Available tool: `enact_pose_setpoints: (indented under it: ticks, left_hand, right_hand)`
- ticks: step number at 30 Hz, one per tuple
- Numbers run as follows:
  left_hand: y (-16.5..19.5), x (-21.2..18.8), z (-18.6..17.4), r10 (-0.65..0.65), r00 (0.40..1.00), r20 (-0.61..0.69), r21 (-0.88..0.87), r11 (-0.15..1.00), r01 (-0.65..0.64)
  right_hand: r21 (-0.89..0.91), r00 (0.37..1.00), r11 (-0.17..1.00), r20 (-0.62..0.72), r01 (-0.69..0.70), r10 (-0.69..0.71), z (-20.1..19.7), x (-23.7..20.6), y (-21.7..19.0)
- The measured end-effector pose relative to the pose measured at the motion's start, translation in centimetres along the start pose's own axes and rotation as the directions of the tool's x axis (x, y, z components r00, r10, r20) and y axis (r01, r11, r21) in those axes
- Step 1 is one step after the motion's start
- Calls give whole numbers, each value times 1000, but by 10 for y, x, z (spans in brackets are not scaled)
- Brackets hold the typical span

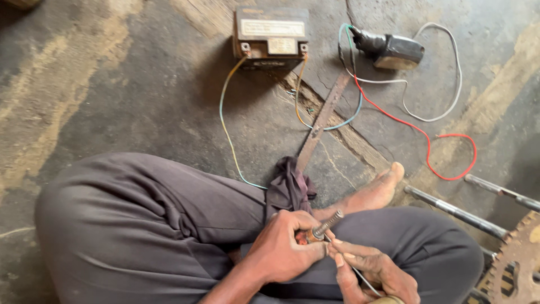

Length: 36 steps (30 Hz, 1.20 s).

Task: The person sits on the workshop floor and works on a starter motor armature, holding it against a cloth on their lap and repeatedly filing or scraping its threaded shaft with a thin metal rod. They tap the component with a wooden mallet and continue working the shaft until the end of the clip.

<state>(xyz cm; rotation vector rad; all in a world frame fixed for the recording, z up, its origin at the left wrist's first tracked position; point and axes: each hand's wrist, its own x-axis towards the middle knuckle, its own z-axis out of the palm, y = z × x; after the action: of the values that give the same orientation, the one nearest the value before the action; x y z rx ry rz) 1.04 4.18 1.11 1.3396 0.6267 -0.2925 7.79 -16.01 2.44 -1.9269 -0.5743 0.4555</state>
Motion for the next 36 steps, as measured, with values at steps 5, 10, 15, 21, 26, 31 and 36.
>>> enact_pose_setpoints:
  ticks: [5, 10, 15, 21, 26, 31, 36]
  left_hand:
    - [1, 1, 0, 30, 999, 39, -77, 997, -27]
    - [-1, 1, 1, 27, 999, 21, -58, 998, -26]
    - [-6, 3, 3, 66, 998, -9, -70, 995, -67]
    - [-10, 5, 5, 70, 997, -16, -67, 995, -71]
    - [-8, 5, 6, 107, 994, -27, -81, 991, -109]
    - [-5, 4, 6, 47, 998, -35, -47, 998, -49]
    - [-6, 4, 9, 150, 982, -114, 8, 989, -150]
  right_hand:
    - [56, 998, 997, -41, 58, -56, 5, 3, -1]
    - [63, 996, 994, -42, 84, -81, 6, 4, 3]
    - [81, 1000, 997, 17, -7, 5, 2, 0, 5]
    - [105, 987, 992, -148, 76, -60, 12, 1, 6]
    - [8, 990, 999, -134, 36, -35, 15, -3, 5]
    - [73, 992, 997, -125, 38, -29, 14, -1, 1]
    - [-29, 988, 989, -47, 146, -148, 14, 4, -13]
